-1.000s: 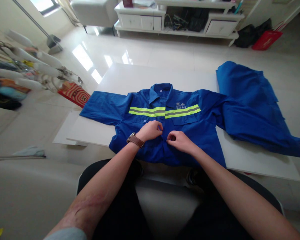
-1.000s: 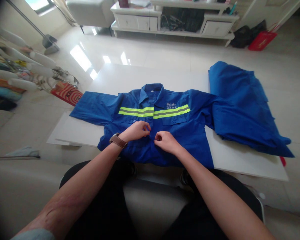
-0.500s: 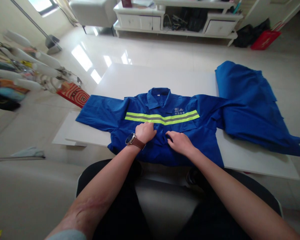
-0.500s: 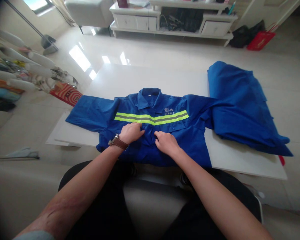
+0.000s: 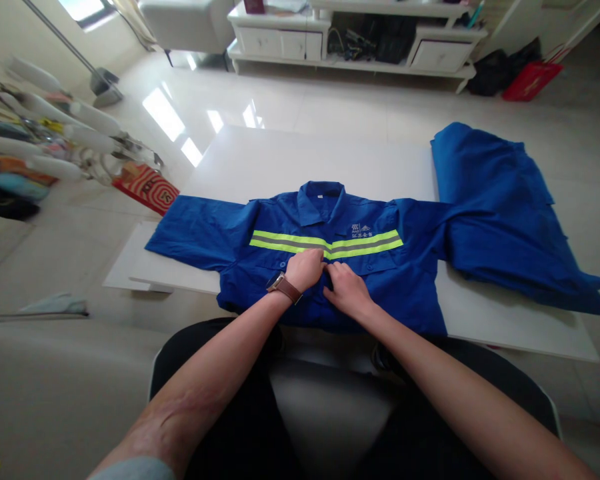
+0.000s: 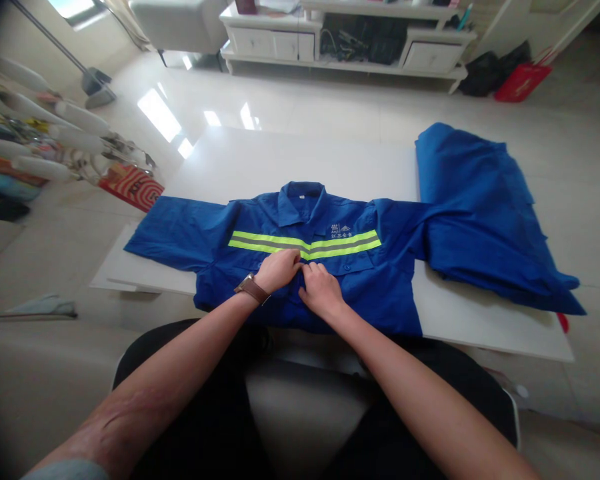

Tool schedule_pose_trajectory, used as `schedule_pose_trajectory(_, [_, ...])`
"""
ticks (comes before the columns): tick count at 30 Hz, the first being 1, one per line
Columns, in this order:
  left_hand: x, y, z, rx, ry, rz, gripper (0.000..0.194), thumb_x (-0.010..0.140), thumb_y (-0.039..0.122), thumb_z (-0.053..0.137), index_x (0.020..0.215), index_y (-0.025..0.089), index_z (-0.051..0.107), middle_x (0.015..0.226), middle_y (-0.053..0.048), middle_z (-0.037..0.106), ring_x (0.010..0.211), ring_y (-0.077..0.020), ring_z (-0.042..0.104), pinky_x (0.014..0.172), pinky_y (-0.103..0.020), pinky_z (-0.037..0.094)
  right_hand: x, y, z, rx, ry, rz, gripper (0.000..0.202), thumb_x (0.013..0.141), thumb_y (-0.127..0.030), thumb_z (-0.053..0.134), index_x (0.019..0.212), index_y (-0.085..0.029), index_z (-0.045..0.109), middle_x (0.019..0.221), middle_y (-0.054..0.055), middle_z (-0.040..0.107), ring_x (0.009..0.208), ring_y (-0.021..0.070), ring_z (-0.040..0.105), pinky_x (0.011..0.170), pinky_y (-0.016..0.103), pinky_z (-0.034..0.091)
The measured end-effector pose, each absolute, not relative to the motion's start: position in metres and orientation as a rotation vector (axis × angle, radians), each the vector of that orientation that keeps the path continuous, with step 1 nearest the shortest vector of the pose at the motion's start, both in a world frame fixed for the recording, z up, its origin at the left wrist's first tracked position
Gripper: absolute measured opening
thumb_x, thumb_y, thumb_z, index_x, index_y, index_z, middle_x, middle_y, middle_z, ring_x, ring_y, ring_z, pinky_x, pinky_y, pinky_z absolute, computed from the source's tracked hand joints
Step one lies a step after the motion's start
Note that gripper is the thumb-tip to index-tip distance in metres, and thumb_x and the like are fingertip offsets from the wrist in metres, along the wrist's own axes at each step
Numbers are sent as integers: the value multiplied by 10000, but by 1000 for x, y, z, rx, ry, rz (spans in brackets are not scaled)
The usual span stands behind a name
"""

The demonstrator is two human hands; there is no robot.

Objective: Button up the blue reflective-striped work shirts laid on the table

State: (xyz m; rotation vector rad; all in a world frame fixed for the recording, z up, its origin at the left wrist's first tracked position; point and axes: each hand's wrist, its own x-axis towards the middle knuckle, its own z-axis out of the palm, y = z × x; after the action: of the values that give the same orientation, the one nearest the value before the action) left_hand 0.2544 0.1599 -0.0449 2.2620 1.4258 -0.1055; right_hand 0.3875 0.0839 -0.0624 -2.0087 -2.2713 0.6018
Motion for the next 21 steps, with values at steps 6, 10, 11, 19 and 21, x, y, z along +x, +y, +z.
schedule_pose_trajectory(6, [238,185,-34,2160,1472,-121,196,890,338,577,862,213,725,949,-111,753,912,-278,703,774,-328,503,392,93,-68,-1947,-1924,719,459,798,-28,446,1198,-195,594,1162,101,672,1031,237,618,860,318,457])
schedule_pose_trajectory(10, [233,192,-32,2114,1419,-75,209,872,344,579,798,205,716,880,-101,747,841,-260,684,719,-312,473,399,99,-74,-1983,-1548,813,390,747,-91,506,1106,-197,613,864,28,655,782,202,598,723,288,418])
schedule_pose_trajectory(11, [232,191,-32,2104,1403,-59,214,878,345,575,796,204,714,866,-94,744,823,-251,678,706,-306,464,401,101,-75,-1970,-1476,848,357,735,-106,519,1065,-197,619,792,5,626,733,187,578,701,277,408])
schedule_pose_trajectory(19, [236,183,-29,2065,1324,27,317,963,361,511,773,202,708,846,-68,740,766,-204,654,678,-286,449,401,104,-74,-1836,-1208,907,134,753,-334,587,739,-201,596,635,-22,555,632,154,506,637,270,370])
schedule_pose_trajectory(21, [237,182,-28,2058,1344,22,319,974,377,511,792,207,711,873,-71,745,788,-213,664,689,-294,464,400,103,-76,-1792,-1084,840,168,769,-368,556,715,-209,552,651,-15,555,660,161,511,655,277,391])
